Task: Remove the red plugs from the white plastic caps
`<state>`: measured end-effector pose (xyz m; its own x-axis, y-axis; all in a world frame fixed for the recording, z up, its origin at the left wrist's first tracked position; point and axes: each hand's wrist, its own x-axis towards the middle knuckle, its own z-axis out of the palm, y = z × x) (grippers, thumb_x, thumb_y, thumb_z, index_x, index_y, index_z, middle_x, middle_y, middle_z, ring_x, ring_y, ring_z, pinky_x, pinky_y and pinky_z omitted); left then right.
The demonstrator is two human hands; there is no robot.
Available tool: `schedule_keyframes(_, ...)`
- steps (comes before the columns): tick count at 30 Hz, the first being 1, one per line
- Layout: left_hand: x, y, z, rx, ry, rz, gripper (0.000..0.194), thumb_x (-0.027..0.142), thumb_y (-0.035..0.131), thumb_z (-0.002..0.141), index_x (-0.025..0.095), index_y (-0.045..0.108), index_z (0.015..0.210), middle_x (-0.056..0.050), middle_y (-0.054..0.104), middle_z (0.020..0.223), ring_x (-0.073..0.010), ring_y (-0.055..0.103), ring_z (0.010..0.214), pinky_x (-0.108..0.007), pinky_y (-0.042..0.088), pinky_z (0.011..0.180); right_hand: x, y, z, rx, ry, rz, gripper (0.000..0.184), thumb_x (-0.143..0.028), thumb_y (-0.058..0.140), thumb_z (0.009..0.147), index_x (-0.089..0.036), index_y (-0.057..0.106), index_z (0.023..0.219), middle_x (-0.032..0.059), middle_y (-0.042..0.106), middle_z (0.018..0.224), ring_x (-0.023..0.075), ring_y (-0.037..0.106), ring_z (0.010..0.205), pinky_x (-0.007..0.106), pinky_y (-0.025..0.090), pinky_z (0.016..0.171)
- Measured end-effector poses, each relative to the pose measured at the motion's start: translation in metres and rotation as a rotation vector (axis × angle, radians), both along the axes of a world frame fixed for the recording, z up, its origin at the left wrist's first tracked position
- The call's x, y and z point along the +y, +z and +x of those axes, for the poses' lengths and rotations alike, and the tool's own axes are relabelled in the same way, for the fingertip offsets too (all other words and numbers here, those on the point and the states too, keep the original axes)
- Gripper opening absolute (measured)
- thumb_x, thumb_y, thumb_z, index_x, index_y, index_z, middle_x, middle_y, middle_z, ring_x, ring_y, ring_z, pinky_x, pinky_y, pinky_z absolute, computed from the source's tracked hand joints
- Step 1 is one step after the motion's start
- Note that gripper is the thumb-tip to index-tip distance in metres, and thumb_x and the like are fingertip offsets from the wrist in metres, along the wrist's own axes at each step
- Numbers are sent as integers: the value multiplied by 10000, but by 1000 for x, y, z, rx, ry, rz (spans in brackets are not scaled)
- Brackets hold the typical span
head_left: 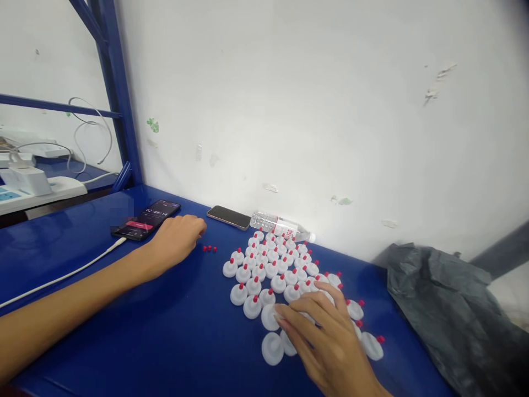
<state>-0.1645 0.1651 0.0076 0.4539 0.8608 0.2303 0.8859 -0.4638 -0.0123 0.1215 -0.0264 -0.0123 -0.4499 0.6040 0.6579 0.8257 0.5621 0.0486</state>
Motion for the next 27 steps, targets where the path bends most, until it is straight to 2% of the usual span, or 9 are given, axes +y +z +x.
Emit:
schedule_keyframes(6, -6, 0, -1, 69, 49, -28, 204, 49, 459, 888, 152, 636, 884, -139, 681, 907, -278, 623, 781, -313, 323, 632, 3, -2, 0, 17, 17, -41, 154, -159, 605, 936, -224, 685, 1050, -46, 700, 852, 159, 642, 791, 408, 307, 1045)
schedule_keyframes(12, -8, -3, -1, 74, 21, -54, 209, 44, 474, 861, 171, 640, 859, -112, 675, 886, -266, 602, 777, -316, 279, 604, 4, -3, 0, 30, -5, -25, 127, -208, 600, 955, -249, 692, 1031, -67, 660, 769, 148, 622, 738, 398, 321, 1033)
schedule_keyframes(21, -5, -8, -2, 36, -20, -73, 190, 86, 512, 860, 194, 668, 860, -95, 670, 869, -266, 601, 770, -315, 305, 608, 5, -4, -4, 32, -19, -18, 109, -240, 604, 953, -264, 708, 973, -71, 656, 724, 140, 629, 708, 402, 431, 953)
schedule_keyframes(27, -5, -8, -1, 31, -37, -91, 204, 93, 523, 845, 197, 693, 886, -95, 683, 896, -255, 614, 778, -311, 344, 612, 6, -5, -2, 39, -26, -45, 113, -200, 611, 929, -251, 704, 967, -57, 662, 754, 146, 621, 728, 409, 420, 966)
